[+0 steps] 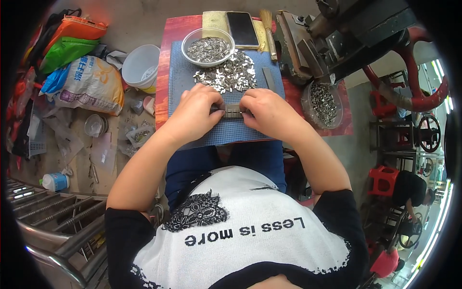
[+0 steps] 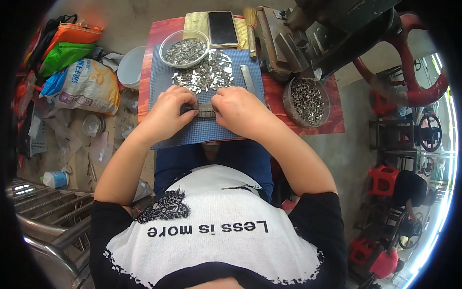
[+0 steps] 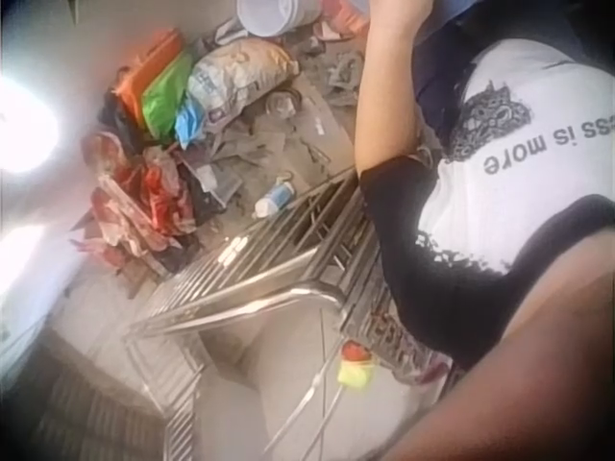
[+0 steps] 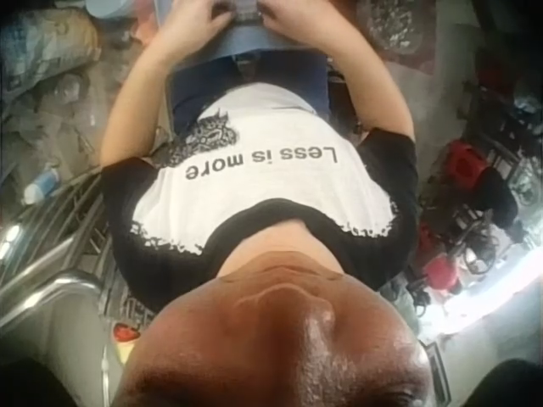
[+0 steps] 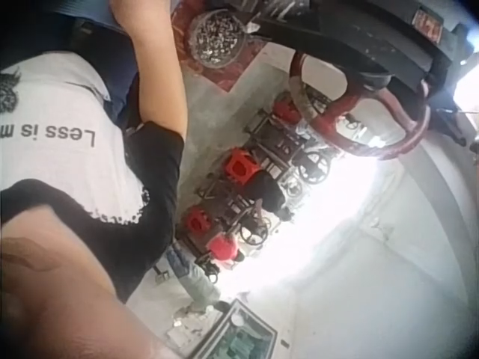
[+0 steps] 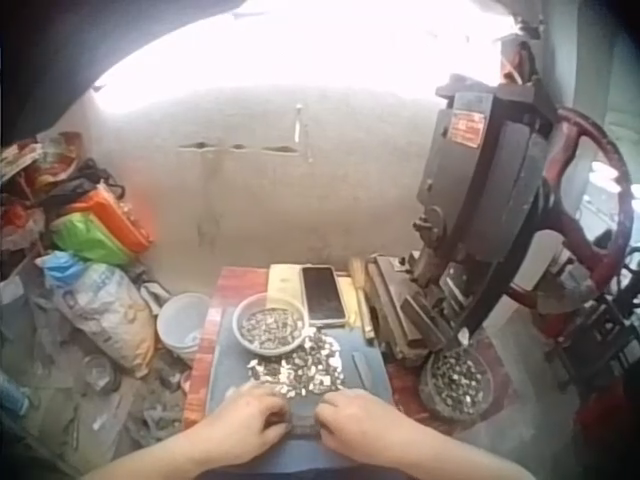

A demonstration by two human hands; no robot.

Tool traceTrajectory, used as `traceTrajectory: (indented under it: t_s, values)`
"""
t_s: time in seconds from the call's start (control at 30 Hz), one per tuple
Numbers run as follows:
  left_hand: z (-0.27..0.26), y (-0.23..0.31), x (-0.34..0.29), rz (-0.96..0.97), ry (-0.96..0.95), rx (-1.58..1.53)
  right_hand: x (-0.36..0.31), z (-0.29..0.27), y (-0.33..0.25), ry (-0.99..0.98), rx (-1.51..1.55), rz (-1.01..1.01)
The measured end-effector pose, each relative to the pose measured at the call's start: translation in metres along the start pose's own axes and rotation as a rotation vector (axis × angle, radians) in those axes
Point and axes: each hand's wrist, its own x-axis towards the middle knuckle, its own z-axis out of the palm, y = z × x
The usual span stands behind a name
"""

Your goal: Placing small metal components into a template and using a manual punch machine to press them.

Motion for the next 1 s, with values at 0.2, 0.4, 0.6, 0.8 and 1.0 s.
traceTrajectory:
  t_s: [0.2, 0.4, 0.6, 0.8, 1.0]
  values:
    - [-0.002, -0.004, 0.002, -0.066, -0.010, -0.089, 0.005, -0.004, 0.000, -0.009, 0.120, 0.049]
    - [0.004, -0.003, 0.020, 0.053, 0.235, 0.024, 0.022, 0.020, 0.025, 0.277, -0.026, 0.163]
    - [0.015, -0.005, 0.046, 0.180, 0.231, 0.294, 0.019, 0.026, 0.026, 0.309, 0.004, 0.177]
    - [0.024, -0.008, 0.045, 0.231, 0.270, 0.400, 0.004, 0.016, 0.004, 0.185, 0.188, -0.017]
    - [0.006, 0.001, 0.033, 0.044, 0.258, 0.019, 0.003, 0.016, 0.003, 0.155, 0.212, 0.006]
